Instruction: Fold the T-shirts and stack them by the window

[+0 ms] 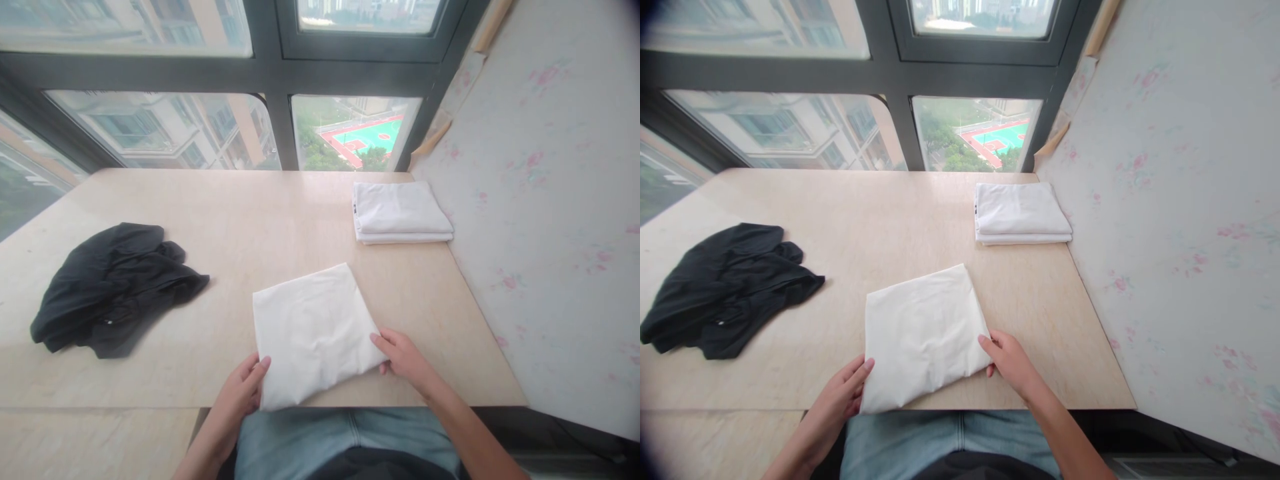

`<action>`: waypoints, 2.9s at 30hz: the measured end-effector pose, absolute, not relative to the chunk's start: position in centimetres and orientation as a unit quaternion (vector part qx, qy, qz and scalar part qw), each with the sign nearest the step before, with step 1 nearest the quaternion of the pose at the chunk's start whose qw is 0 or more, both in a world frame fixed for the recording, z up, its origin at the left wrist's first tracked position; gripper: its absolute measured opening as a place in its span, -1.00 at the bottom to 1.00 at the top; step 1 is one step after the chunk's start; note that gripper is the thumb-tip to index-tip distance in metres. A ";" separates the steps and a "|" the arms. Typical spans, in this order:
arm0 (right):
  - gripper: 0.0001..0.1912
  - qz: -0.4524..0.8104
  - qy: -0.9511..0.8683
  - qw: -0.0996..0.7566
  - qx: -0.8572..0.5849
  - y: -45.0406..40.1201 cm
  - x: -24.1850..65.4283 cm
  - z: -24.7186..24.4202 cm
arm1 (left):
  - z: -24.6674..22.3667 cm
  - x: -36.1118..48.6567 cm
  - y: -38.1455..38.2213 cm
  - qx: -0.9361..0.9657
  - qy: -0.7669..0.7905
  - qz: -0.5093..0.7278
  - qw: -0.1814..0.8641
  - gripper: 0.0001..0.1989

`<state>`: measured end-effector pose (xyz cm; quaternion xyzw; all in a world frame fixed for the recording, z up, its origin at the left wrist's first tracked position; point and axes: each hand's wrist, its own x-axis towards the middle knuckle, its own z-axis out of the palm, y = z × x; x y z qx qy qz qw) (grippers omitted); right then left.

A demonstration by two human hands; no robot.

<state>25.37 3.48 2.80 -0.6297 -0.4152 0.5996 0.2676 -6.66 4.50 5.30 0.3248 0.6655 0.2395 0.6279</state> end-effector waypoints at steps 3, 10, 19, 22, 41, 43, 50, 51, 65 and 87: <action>-0.50 0.498 -0.489 0.229 -0.678 5.0 24.5 2.8 | 4.8 -6.2 4.9 0.352 0.669 0.222 0.616 -0.34; -0.68 0.360 -0.560 0.167 -0.728 8.4 23.9 3.2 | 4.7 -5.6 7.1 0.482 0.688 0.227 0.492 -0.34; -0.64 0.241 -0.590 0.167 -0.752 10.9 23.3 2.8 | 2.6 -3.9 10.4 0.494 0.691 0.312 0.426 -0.42; -0.59 0.263 -0.583 0.267 -0.721 10.7 24.1 3.6 | 3.9 -2.4 10.5 0.423 0.653 0.395 0.488 -0.42; -0.70 -0.013 -0.544 0.494 -0.678 26.6 43.3 18.9 | 15.6 16.1 33.4 0.577 0.311 0.534 0.533 -0.56; -0.72 -0.054 -0.502 0.432 -0.747 28.6 45.2 17.9 | 14.5 18.3 35.4 0.604 0.371 0.476 0.521 -0.58; -0.54 0.043 -0.425 0.186 -0.885 28.3 45.8 6.0 | 6.7 20.3 35.4 0.613 0.523 0.301 0.511 -0.52; -0.52 0.031 -0.423 0.210 -0.881 28.0 45.7 4.8 | 6.1 20.2 35.4 0.615 0.530 0.287 0.509 -0.47; -0.68 -0.091 -0.487 0.198 -0.846 25.7 44.7 5.4 | 5.9 19.1 32.6 0.743 0.521 0.245 0.342 -0.62; -0.45 -0.033 -0.655 0.319 -0.684 15.0 34.6 -2.3 | 4.1 3.2 21.4 0.790 0.597 0.125 0.051 -0.50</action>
